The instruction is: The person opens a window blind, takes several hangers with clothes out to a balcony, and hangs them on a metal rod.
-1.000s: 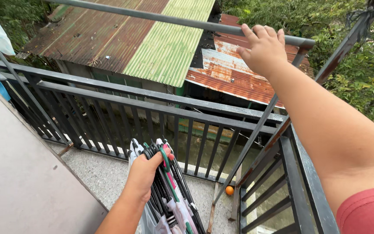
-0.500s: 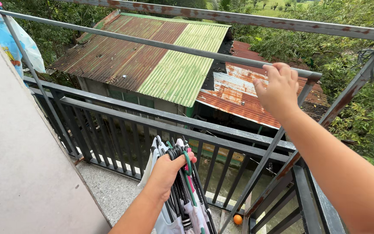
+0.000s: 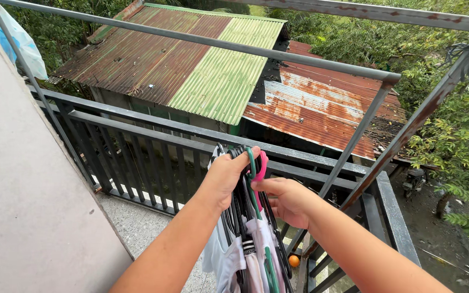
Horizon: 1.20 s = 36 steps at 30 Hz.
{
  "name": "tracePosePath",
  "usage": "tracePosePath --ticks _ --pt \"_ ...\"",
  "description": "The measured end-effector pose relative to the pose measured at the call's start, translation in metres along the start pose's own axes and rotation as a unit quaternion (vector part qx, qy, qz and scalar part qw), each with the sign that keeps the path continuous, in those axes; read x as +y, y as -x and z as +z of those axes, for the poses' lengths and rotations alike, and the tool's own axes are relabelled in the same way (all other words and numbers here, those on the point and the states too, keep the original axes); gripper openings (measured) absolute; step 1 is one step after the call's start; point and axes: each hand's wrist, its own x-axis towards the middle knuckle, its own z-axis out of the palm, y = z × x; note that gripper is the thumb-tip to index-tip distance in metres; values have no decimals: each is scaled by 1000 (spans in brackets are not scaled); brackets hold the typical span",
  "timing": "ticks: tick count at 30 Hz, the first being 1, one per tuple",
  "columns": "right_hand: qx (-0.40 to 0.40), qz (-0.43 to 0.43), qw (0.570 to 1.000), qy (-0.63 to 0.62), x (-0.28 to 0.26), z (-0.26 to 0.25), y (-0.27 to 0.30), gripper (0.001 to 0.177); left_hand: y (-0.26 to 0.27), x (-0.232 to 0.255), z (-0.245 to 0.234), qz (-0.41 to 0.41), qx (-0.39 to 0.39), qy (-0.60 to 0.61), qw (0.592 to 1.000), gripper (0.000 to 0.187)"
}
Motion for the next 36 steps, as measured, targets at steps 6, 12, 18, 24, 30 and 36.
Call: tracePosePath --ticks 6,12,18,24,30,36 --pt "-18 15 997 -72 2 -25 -11 38 -30 6 8 -78 -16 -74 994 45" --pt "-45 -41 995 -85 -12 -52 -37 33 -61 12 17 -48 -13 -156 986 50" --pt "6 -83 983 -164 -26 -45 -61 33 -89 32 34 -24 -7 -172 985 47" --pt "-45 -130 952 -273 -80 -51 -71 37 -143 73 58 53 -57 -127 989 45" --pt "-39 -229 925 -300 -138 -96 -90 35 -217 108 89 53 -81 -110 989 39" --pt "61 -210 924 -313 -168 -135 -110 45 -288 106 120 69 -50 -153 985 25"
